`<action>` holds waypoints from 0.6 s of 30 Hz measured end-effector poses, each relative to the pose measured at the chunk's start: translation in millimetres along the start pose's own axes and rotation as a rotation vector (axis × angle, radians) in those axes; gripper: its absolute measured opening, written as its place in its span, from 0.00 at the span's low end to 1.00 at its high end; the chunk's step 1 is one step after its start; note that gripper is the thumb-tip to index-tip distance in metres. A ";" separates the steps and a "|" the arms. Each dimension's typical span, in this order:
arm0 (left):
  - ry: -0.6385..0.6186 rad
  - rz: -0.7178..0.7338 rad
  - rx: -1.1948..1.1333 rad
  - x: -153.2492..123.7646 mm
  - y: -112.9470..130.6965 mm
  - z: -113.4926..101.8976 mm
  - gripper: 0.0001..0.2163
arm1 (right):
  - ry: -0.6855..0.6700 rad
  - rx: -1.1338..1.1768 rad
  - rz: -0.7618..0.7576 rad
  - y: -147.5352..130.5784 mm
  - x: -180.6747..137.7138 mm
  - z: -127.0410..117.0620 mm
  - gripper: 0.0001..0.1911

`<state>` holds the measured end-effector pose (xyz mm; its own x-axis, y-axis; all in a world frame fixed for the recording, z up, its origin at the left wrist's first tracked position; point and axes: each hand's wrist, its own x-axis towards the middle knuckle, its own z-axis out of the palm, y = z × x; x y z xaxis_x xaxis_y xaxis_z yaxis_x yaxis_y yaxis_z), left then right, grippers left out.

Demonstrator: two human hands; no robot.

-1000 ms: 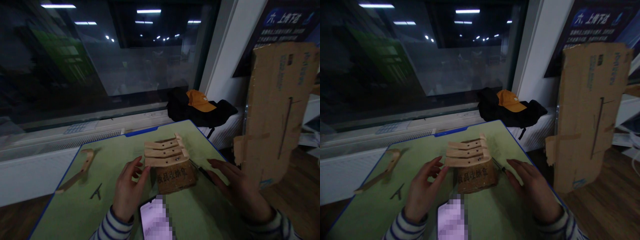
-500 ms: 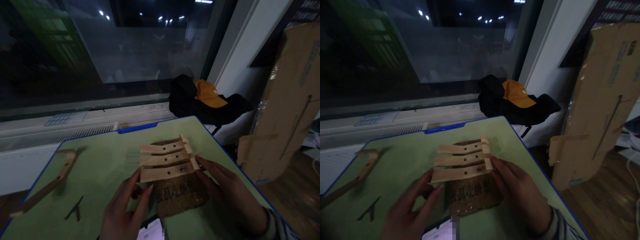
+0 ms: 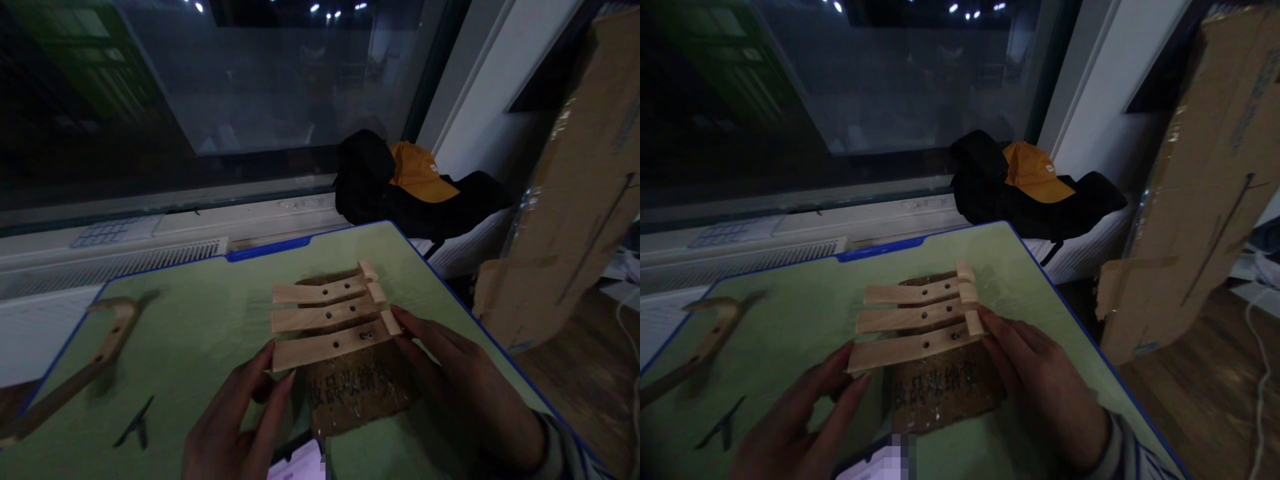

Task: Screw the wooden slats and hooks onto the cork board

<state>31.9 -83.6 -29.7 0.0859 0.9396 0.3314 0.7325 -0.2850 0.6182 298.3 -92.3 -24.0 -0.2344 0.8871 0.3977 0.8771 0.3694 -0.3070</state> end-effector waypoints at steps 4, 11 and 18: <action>0.011 0.014 0.017 0.1 -1.0 0.8 0.12 | 0.004 0.004 -0.005 0.1 0.6 -0.2 0.19; 0.040 0.029 0.005 2.7 -3.5 4.0 0.11 | -0.002 0.016 0.009 1.7 -1.5 2.3 0.20; 0.069 0.078 -0.002 2.1 -4.1 2.9 0.13 | -0.006 0.038 0.002 2.1 -1.2 2.5 0.21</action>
<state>31.0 -79.9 -33.6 0.0959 0.8992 0.4270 0.7243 -0.3573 0.5897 299.4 -91.9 -27.4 -0.2353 0.8894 0.3919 0.8613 0.3777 -0.3400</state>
